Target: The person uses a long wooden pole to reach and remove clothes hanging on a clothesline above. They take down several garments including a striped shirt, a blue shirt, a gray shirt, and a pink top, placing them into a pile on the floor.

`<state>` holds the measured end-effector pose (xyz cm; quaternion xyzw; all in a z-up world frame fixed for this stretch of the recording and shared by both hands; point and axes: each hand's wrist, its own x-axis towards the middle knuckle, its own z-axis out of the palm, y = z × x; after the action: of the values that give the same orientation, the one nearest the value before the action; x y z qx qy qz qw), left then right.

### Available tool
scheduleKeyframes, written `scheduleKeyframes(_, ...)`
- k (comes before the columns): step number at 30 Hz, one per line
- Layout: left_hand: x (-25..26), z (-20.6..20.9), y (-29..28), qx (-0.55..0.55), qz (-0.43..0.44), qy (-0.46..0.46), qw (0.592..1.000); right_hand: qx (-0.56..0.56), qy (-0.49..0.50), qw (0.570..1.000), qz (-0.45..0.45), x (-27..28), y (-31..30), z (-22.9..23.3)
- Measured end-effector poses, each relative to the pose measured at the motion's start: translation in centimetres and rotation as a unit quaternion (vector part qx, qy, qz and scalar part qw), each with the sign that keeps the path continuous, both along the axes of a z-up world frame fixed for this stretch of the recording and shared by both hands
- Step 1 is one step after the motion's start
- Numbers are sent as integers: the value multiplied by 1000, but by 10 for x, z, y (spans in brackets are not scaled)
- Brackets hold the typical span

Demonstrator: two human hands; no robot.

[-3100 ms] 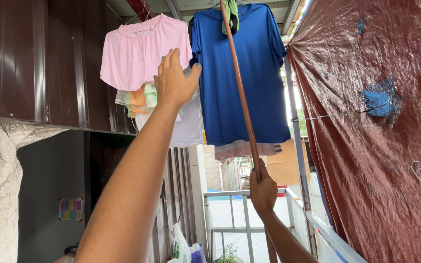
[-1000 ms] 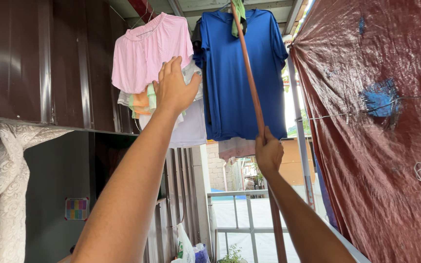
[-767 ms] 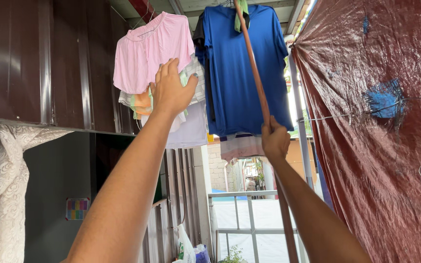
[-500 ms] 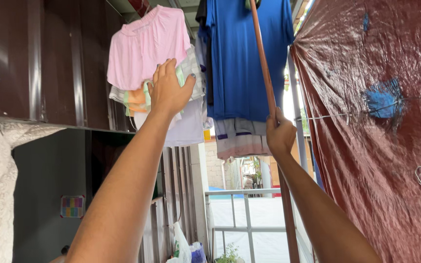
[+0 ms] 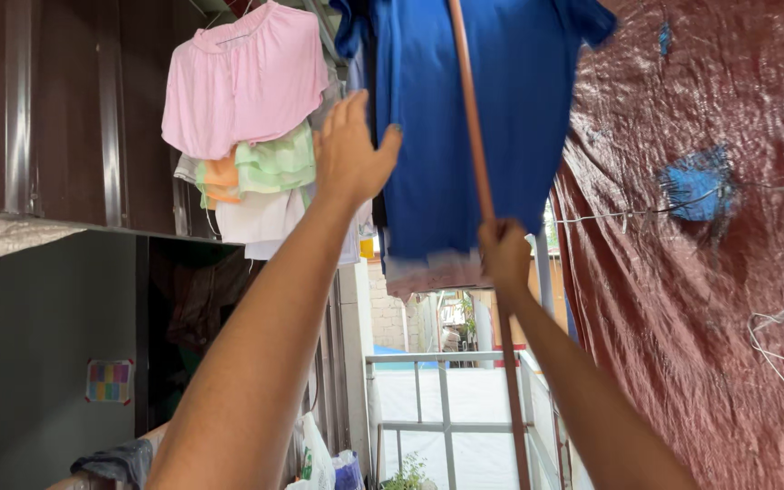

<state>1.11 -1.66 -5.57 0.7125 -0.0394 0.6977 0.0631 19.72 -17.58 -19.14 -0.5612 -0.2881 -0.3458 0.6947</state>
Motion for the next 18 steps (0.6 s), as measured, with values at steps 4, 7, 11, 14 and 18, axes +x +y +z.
scheduleKeyframes(4, 11, -9, -2, 29, 0, -1, 1000, -32, 40, 997, 56, 8, -23, 30)
scheduleKeyframes(7, 16, -15, -3, 24, 7, 8, 1000, -60, 47, 994, 76, 13, -33, -2)
scheduleKeyframes(11, 24, -22, -4, 8, 38, 37, 999, -63, 33, 997, 15, 10, -29, -69)
scheduleKeyframes(14, 35, -24, -2, 7, 45, 53, 998, -71, 71, 995, 17, -2, -22, -97)
scheduleKeyframes(18, 51, -28, 3, 26, 65, 37, 997, -79, 100, 989, 76, -33, -5, -123)
